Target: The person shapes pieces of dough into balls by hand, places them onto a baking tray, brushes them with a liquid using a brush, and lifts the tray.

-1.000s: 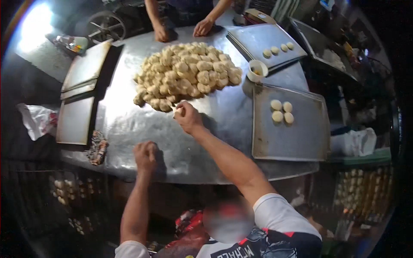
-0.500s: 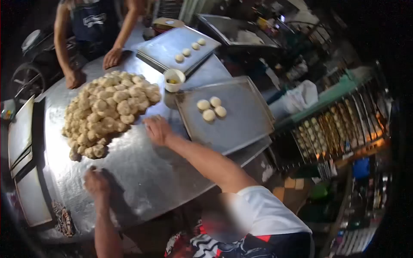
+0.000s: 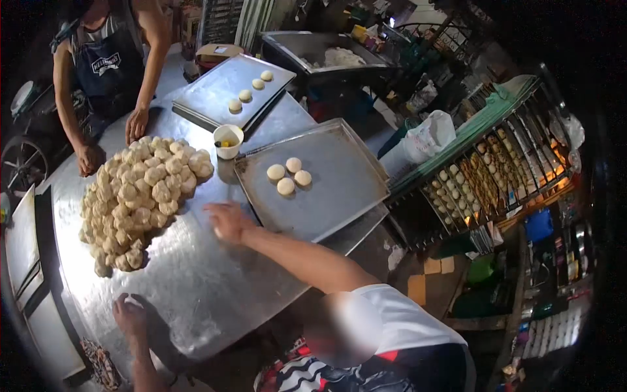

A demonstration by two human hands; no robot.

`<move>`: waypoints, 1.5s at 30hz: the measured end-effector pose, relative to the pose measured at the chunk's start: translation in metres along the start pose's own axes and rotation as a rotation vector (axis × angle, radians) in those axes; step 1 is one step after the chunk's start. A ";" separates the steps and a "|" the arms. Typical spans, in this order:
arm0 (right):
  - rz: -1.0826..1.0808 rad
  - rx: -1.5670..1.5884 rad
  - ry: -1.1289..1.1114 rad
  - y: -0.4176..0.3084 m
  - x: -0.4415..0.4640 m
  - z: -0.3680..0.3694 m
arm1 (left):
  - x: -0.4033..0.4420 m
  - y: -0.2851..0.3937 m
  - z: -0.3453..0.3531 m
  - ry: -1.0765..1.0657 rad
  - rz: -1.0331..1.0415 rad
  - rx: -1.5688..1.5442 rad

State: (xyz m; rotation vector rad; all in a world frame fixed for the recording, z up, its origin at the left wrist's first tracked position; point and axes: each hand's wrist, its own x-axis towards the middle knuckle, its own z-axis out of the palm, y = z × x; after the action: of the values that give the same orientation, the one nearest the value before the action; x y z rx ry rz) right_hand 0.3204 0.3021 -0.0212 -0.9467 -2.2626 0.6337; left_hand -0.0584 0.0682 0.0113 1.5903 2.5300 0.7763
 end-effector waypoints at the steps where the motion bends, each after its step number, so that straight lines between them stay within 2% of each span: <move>1: 0.028 -0.009 0.060 0.001 -0.023 -0.002 | -0.016 -0.021 0.000 0.056 -0.009 0.065; 2: 0.045 -0.020 0.121 -0.002 -0.041 -0.006 | -0.040 -0.051 0.010 0.122 -0.021 0.128; 3: 0.104 -0.096 -0.062 -0.022 -0.057 -0.010 | -0.067 -0.064 0.026 0.147 -0.039 0.036; 4: 0.046 -0.124 -0.035 -0.034 -0.050 -0.007 | -0.083 -0.077 0.040 0.086 0.036 -0.047; 6: -0.028 -0.142 0.015 -0.057 -0.052 0.022 | -0.062 -0.003 0.018 -0.001 0.335 -0.023; 7: -0.071 -0.083 0.048 -0.047 -0.026 0.032 | -0.035 -0.001 0.021 -0.014 0.394 -0.047; 8: 0.087 -0.091 -0.071 -0.042 0.007 0.022 | -0.014 -0.006 0.022 -0.032 0.449 -0.060; 9: 0.257 -0.081 -0.205 -0.039 0.034 0.012 | 0.005 -0.011 0.014 -0.051 0.404 -0.067; 10: 0.185 0.024 -0.022 -0.015 0.050 0.014 | 0.016 -0.018 0.006 -0.064 0.354 -0.075; 11: 0.203 -0.020 -0.034 -0.021 0.054 -0.006 | 0.017 -0.025 0.000 -0.063 0.276 -0.012; 13: 0.022 -0.090 0.190 -0.001 0.029 -0.004 | -0.016 -0.051 -0.008 -0.025 0.163 -0.009; 15: 0.025 -0.125 0.129 -0.015 -0.028 -0.013 | -0.053 -0.085 0.014 0.066 0.128 -0.143; 16: 0.014 -0.142 0.077 -0.036 -0.031 -0.014 | -0.069 -0.055 0.020 0.118 0.174 -0.098; 18: 0.002 -0.162 -0.046 -0.074 -0.038 -0.013 | -0.059 0.000 0.006 -0.043 0.294 0.059; 21: -0.182 -0.201 0.065 -0.018 0.009 0.008 | 0.001 -0.002 0.013 0.049 0.328 -0.021; 22: -0.099 -0.149 0.042 -0.008 0.013 0.003 | 0.016 -0.006 0.006 0.054 0.320 -0.039; 24: 0.042 -0.051 0.027 0.008 0.041 -0.019 | 0.024 -0.028 -0.001 0.075 0.163 0.017; 27: 0.045 -0.063 0.104 -0.006 -0.014 -0.031 | -0.032 -0.066 0.006 0.149 0.152 0.056; 28: 0.017 -0.093 0.069 -0.019 -0.025 -0.028 | -0.061 -0.053 0.008 0.100 0.069 -0.050; 30: -0.016 -0.148 -0.031 -0.055 -0.045 -0.018 | -0.065 0.015 -0.014 -0.011 0.259 0.022; 32: -0.114 -0.154 0.013 -0.045 -0.017 -0.001 | -0.040 0.018 0.004 -0.068 0.351 -0.076; 33: -0.169 -0.163 0.044 -0.035 0.004 0.003 | -0.014 0.008 0.011 -0.019 0.387 -0.099; 34: -0.134 -0.145 0.000 -0.024 0.017 0.001 | 0.004 -0.006 0.014 0.008 0.420 -0.131; 36: -0.068 -0.122 -0.077 -0.003 0.043 -0.011 | 0.033 -0.024 0.005 -0.041 0.261 -0.077; 38: -0.042 -0.115 0.038 -0.001 0.023 -0.021 | 0.026 -0.044 -0.001 0.091 0.199 -0.002; 39: -0.031 -0.106 0.098 -0.004 0.014 -0.022 | 0.008 -0.053 0.003 0.139 0.099 -0.025; 42: -0.100 -0.116 0.028 -0.044 -0.034 -0.018 | -0.055 -0.049 0.024 0.091 0.154 -0.003; 43: -0.183 -0.076 0.062 -0.048 -0.032 -0.005 | -0.050 0.001 0.000 0.041 0.305 0.087; 45: -0.206 -0.108 0.014 -0.035 0.002 0.001 | -0.020 0.005 0.012 0.036 0.311 -0.034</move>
State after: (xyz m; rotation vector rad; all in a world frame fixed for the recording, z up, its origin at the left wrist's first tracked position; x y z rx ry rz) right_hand 0.3025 0.2816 0.0001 -0.7514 -2.3623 0.4174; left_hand -0.0417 0.0576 -0.0013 2.0034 2.3059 0.8760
